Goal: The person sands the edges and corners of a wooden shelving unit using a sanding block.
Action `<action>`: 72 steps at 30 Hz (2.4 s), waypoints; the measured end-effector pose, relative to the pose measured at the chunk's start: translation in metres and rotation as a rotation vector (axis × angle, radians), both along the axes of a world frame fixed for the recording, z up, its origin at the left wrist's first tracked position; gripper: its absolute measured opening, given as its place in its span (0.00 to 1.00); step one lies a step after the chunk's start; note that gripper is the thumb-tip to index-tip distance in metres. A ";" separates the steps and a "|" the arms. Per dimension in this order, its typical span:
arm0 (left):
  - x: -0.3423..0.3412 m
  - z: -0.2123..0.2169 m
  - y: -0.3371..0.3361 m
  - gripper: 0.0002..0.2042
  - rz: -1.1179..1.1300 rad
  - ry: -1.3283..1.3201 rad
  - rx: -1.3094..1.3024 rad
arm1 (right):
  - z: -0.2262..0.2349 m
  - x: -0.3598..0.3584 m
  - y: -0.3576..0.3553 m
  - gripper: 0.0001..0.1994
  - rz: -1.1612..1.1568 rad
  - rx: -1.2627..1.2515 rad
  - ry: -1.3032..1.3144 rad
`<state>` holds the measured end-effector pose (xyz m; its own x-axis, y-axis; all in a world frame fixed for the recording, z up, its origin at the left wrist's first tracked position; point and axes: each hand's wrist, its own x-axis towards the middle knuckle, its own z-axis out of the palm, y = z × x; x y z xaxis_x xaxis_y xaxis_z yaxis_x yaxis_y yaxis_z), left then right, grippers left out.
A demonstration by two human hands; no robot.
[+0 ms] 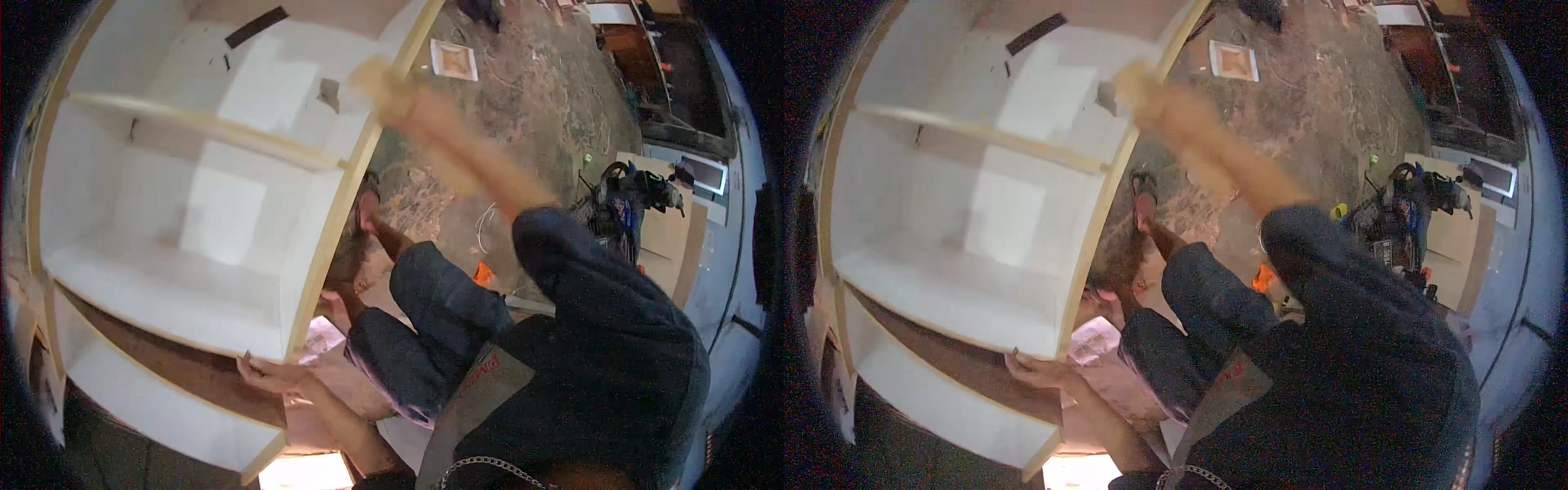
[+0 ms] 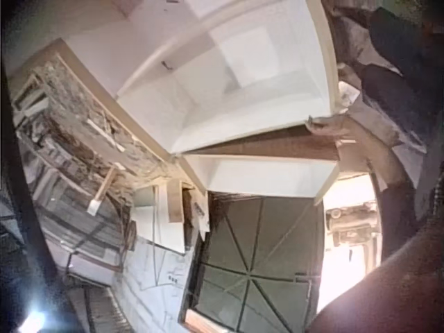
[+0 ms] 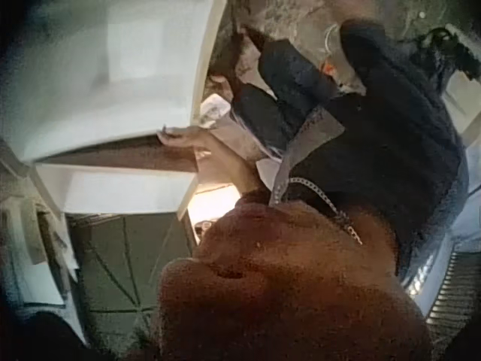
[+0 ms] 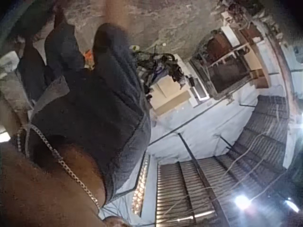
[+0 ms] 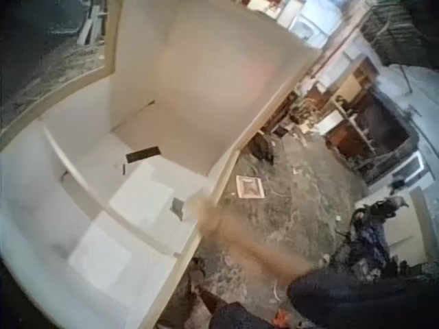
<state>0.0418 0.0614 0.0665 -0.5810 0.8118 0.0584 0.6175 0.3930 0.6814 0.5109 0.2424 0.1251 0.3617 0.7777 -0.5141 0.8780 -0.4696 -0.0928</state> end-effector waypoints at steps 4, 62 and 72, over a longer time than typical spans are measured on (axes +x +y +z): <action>0.148 -0.002 0.067 0.21 -0.233 -0.154 0.168 | 0.008 -0.102 -0.064 0.31 0.342 -0.036 0.319; 0.050 -0.012 0.009 0.36 -0.071 0.119 0.080 | 0.007 -0.004 -0.035 0.36 -0.082 0.077 0.131; -0.115 -0.053 -0.098 0.30 0.542 -1.803 -0.579 | -0.012 -0.255 -0.154 0.33 0.337 -0.067 0.293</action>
